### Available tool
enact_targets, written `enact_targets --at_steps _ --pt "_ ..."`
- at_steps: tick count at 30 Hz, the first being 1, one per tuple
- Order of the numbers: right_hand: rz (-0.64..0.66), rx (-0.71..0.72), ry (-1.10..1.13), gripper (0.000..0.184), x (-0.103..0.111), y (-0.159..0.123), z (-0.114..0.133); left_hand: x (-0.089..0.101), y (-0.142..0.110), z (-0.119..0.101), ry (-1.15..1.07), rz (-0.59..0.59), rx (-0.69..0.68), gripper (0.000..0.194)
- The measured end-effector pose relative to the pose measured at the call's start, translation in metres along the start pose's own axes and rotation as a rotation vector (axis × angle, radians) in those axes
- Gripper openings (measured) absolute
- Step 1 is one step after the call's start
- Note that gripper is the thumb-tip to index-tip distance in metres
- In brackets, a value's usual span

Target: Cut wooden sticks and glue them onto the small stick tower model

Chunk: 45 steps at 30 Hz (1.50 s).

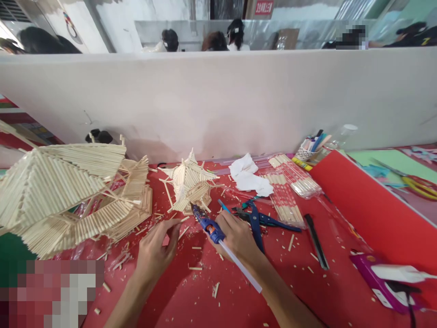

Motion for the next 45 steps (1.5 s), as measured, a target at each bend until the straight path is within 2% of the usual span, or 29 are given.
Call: enact_targets --at_steps 3,10,16,20,24,27,33,45 --pt "-0.007 -0.004 -0.005 0.025 -0.002 0.001 0.0 0.0 0.0 0.0 -0.017 -0.009 -0.039 0.016" --pt "-0.135 0.048 0.01 0.023 0.001 0.002 0.0 0.001 0.001 0.001 0.002 -0.043 -0.073 0.023" --pt "-0.116 0.03 0.09 0.023 0.001 0.003 0.003 0.001 0.003 0.0 -0.002 -0.049 -0.073 0.022" --pt "-0.101 -0.034 0.255 0.02 0.009 0.005 0.003 -0.001 0.003 0.002 0.011 -0.059 -0.079 0.02" --pt "-0.03 -0.096 0.433 0.017 0.014 0.005 0.001 0.0 0.002 0.002 0.014 -0.057 -0.086 0.019" --pt "0.011 -0.147 0.481 0.02 0.012 0.003 0.0 0.003 0.002 0.001 0.014 -0.065 -0.105 0.018" --pt "0.008 -0.165 0.449 0.019 0.008 0.003 0.004 0.01 0.001 0.003 0.017 -0.114 -0.109 0.018" --pt "0.007 -0.152 0.402 0.021 0.006 0.0 0.004 0.012 0.003 0.005 0.091 -0.177 -0.115 0.016"
Point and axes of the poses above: each hand's wrist, its own y-axis towards the middle knuckle, its own x-axis out of the back of the hand, z = x × y, the point moved 2 cm from there along y, towards the middle knuckle, and after that the axes turned 6 degrees about z, right-handed, at the moved point
